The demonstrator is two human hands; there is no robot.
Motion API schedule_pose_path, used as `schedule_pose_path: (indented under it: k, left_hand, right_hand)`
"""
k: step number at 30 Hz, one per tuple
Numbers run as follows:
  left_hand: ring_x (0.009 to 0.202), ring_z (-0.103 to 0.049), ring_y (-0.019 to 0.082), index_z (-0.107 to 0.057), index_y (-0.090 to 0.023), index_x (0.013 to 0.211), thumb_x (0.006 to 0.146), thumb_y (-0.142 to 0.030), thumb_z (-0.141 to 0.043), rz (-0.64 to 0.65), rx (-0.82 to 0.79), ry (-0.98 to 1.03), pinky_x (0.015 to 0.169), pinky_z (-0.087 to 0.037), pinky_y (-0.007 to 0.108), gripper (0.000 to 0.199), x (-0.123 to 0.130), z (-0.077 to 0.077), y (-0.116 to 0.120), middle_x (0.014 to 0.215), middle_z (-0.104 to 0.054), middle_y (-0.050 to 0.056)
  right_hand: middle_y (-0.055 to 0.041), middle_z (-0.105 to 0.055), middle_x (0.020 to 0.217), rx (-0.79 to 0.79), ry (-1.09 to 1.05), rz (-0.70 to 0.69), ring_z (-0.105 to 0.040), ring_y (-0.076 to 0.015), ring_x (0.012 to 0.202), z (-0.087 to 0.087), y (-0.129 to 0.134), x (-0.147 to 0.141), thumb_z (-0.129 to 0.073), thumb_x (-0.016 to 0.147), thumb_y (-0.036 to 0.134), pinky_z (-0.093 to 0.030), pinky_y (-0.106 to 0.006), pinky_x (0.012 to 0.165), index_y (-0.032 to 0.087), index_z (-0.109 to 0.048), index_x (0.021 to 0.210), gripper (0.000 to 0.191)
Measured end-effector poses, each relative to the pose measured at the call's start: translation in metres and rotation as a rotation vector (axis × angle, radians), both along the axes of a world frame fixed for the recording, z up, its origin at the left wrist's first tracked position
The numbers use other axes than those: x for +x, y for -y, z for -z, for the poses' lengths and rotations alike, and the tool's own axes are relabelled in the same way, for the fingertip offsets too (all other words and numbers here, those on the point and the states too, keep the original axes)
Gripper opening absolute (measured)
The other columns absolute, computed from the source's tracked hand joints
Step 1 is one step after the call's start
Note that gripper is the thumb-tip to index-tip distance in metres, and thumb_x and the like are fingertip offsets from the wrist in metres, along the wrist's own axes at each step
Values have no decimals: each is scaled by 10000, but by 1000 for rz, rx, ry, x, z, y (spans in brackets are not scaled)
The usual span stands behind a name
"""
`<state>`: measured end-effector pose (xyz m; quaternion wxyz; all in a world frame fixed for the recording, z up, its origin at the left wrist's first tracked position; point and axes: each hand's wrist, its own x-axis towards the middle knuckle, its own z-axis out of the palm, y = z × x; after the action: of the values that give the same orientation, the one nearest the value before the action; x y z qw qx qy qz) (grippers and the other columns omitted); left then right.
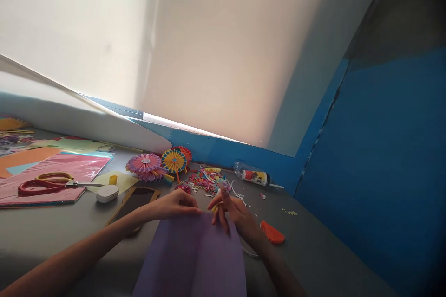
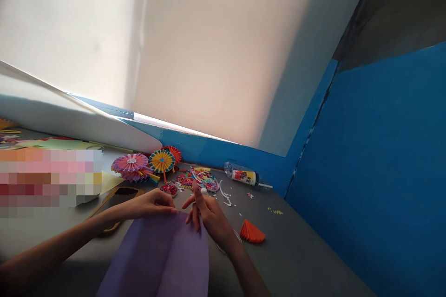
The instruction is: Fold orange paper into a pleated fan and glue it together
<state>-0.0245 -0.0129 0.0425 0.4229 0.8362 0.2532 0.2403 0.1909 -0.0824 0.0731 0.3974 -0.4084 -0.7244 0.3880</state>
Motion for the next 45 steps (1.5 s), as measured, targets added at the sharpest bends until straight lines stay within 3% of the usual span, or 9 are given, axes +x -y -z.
schedule_pose_path:
  k: [3,5,6,9,13,17,24,33,45]
  left_hand:
    - [613,-429,112,-659,-139,813,863,-506,-550,26,-29,10,532,-287,200,386,-1,-2,2,676,-503,-16]
    - [618,-427,113,-632,-143,824,878,-516,-523,39,-45,18,525,-282,196,392,-1,-3,4,692,-486,-17]
    - [617,-426,113,-620,-145,829,884,-519,-512,45,-54,18,519,-278,194,394,-2,-4,5,694,-481,-18]
    - [649,-461,124,-613,-155,863,908,-487,-483,43,-15,-15,532,-302,190,360,-3,-5,7,732,-514,-9]
    - [783,-558,159,-639,-175,951,924,-380,-482,38,159,-76,648,-398,205,260,-3,-4,9,868,-616,18]
    - [813,-591,162,-645,-193,983,922,-347,-487,64,209,-133,715,-432,225,228,-3,0,11,905,-643,16]
    - [752,-557,152,-623,-183,904,914,-318,-476,7,245,-156,645,-399,219,200,-2,1,13,830,-613,8]
    - [685,-483,126,-539,-179,814,919,-288,-440,-28,259,-142,568,-324,205,181,-1,3,11,748,-528,-22]
    - [588,-409,127,-442,-180,663,913,-315,-397,-162,325,-131,555,-259,236,287,8,3,13,617,-428,-32]
  right_hand:
    - [-28,-668,848,68,189,-5,-632,-208,895,-10,-6,17,-622,829,533,-454,-329,877,189,-682,897,356]
    - [-35,-657,1065,64,283,-68,-585,-228,1042,-14,-11,22,-705,775,477,-423,-324,929,225,-699,1008,343]
    - [-37,-659,1079,22,317,-126,-581,-233,1051,-15,-13,23,-691,789,468,-430,-318,911,231,-701,1041,347]
    - [-43,-684,951,-123,360,-260,-617,-211,907,-13,-20,20,-589,868,455,-455,-270,744,194,-719,1006,322]
    - [-29,-656,820,-127,395,-242,-591,-162,760,-8,-23,14,-535,905,429,-408,-231,624,160,-712,894,322]
    - [-40,-669,887,-76,433,-165,-598,-176,823,-5,-23,10,-558,893,382,-420,-236,660,164,-698,922,261]
    - [-61,-682,953,-42,445,-149,-611,-193,886,-10,-23,7,-550,898,366,-440,-247,712,161,-702,987,270]
    - [-55,-702,928,-66,433,-170,-632,-193,867,-9,-24,5,-564,884,343,-454,-240,700,160,-715,939,243]
    - [-57,-704,921,-1,346,-62,-635,-223,905,-6,-24,-6,-593,851,345,-472,-292,771,181,-725,909,219]
